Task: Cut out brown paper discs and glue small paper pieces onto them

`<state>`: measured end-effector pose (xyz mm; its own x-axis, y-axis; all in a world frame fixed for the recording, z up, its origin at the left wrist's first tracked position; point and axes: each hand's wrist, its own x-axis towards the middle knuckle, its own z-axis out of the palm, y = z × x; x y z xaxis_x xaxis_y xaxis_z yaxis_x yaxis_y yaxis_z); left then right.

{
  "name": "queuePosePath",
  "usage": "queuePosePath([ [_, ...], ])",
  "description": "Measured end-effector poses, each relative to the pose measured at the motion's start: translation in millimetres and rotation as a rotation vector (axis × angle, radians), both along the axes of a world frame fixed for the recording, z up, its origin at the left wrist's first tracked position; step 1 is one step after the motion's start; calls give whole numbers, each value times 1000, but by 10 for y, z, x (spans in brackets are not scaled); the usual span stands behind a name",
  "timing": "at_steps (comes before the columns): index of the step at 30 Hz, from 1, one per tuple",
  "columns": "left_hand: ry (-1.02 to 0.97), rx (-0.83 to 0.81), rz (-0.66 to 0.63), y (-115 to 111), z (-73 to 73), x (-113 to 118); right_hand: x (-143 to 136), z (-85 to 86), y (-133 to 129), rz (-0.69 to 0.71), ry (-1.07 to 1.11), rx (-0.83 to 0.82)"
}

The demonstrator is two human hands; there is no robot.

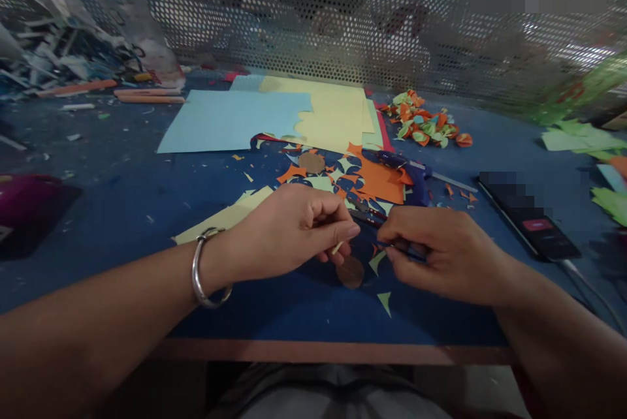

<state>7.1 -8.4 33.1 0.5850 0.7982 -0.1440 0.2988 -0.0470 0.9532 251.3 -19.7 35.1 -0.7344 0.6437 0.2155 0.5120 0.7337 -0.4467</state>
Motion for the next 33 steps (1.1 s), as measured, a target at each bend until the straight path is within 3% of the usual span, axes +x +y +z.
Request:
queuePosePath([
  [3, 21, 47, -5, 12, 4, -4, -2, 22, -2, -16, 10, -28],
  [17, -117, -103, -6, 84, -44, -17, 50, 9, 13, -95, 38, -184],
  [26, -160, -55, -36, 83, -129, -58, 41, -3, 18, -122, 40, -260],
  [33, -87, -12, -11, 71, -94, -48, 15, -5, 19, -146, 53, -318],
])
